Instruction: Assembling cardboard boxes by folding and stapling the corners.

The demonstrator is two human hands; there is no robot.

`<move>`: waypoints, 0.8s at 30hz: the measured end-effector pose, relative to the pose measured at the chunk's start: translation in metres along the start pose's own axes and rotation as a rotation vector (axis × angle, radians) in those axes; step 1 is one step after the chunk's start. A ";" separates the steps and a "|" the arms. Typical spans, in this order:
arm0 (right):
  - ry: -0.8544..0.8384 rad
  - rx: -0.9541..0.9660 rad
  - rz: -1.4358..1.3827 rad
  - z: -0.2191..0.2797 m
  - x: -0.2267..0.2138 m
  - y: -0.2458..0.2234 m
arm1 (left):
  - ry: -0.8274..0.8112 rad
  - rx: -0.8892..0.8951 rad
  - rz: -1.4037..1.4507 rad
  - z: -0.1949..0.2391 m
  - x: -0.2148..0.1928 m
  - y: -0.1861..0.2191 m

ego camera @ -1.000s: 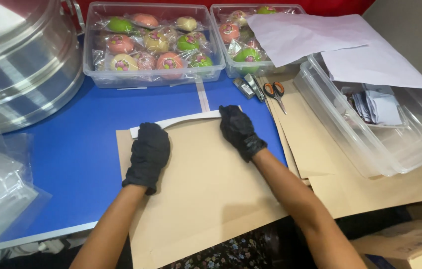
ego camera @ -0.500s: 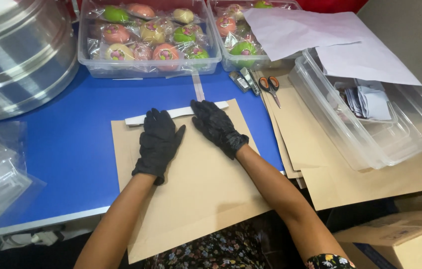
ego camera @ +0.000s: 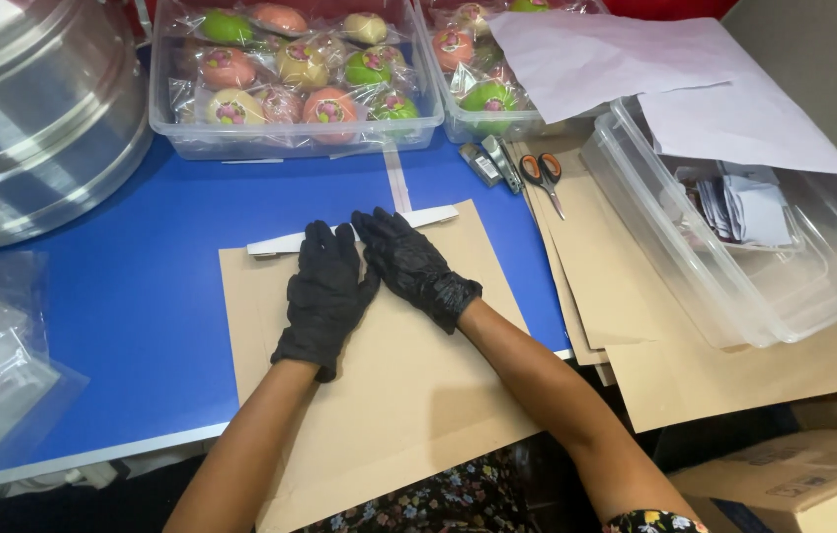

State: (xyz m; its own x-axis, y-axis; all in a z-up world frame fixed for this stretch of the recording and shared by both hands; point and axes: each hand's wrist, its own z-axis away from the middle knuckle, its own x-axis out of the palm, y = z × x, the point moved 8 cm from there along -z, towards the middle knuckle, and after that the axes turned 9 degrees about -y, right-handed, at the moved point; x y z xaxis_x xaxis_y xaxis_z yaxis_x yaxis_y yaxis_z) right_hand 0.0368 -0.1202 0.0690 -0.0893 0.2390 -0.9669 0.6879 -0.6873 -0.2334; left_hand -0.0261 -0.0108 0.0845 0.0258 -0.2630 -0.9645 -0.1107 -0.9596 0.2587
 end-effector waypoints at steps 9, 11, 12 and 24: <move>-0.136 0.166 0.063 0.010 -0.016 -0.003 | 0.078 -0.031 -0.038 0.011 -0.008 -0.029; -0.163 0.195 0.092 0.008 -0.019 -0.005 | -0.024 -0.080 0.037 0.004 0.007 -0.033; -0.162 0.193 0.091 0.008 -0.022 -0.006 | -0.023 -0.081 0.035 0.002 0.008 -0.034; -0.176 0.418 0.008 0.024 -0.044 0.018 | 0.212 0.051 -0.136 0.010 -0.023 -0.028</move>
